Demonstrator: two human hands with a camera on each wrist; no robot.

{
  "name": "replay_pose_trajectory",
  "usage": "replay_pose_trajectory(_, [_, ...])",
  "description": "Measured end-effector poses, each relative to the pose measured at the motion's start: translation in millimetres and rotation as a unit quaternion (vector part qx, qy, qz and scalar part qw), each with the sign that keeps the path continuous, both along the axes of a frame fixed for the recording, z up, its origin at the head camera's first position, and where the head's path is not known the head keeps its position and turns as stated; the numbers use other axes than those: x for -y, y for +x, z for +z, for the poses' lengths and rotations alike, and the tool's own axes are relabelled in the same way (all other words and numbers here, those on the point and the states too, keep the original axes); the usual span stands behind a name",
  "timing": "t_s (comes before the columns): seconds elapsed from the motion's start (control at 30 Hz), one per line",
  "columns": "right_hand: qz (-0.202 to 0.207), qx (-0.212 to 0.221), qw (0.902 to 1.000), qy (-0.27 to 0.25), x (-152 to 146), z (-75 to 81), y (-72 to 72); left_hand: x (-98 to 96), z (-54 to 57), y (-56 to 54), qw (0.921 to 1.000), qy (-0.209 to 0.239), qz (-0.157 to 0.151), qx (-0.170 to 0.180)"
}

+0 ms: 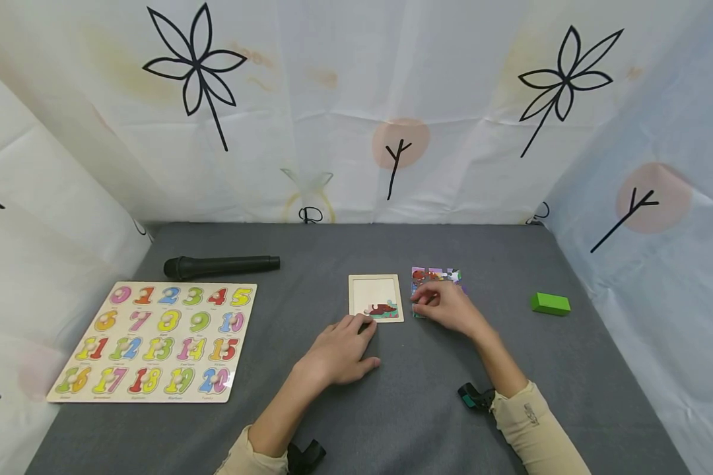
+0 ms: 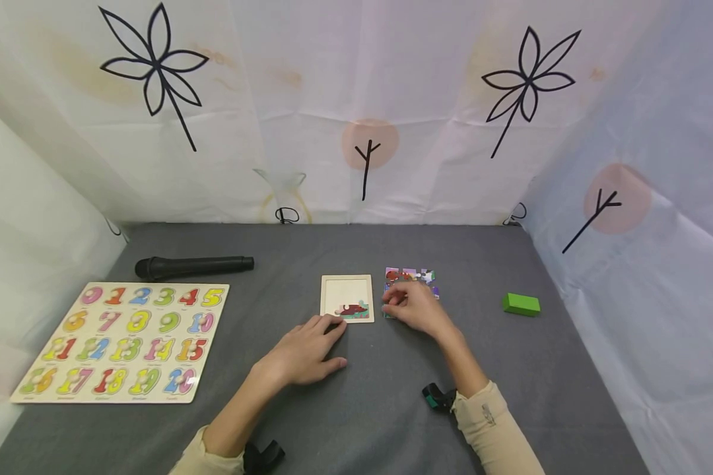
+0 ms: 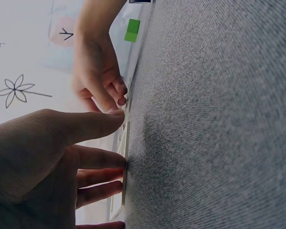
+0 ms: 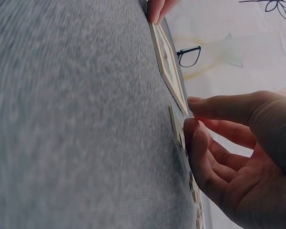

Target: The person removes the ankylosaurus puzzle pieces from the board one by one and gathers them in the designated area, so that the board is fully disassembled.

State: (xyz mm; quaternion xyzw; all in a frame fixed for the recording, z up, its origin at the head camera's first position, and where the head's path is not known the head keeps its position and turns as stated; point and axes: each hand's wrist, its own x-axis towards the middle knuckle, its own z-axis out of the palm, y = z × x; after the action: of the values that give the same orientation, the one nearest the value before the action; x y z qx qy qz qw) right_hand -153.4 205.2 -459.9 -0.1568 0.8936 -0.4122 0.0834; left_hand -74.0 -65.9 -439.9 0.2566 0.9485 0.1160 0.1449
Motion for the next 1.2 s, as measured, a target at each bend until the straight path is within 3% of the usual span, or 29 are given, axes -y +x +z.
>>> replay_pose_trajectory(0.37, [0.033, 0.018, 0.9982, -0.047, 11.4, 0.4, -3.2, -0.6, -0.7, 0.2, 0.9999, 0.014, 0.006, -0.006])
replay_pose_trajectory(0.67, [0.060, -0.007, 0.9975, -0.036, 24.3, -0.2, -6.2, -1.4, -3.4, -0.9, 0.9997, 0.013, 0.006, -0.019])
replay_pose_trajectory(1.2, [0.100, 0.008, 0.9945, -0.031, 61.5, 2.5, -19.3, -5.4, -2.2, 1.2, 0.9993, -0.006, 0.001, -0.036])
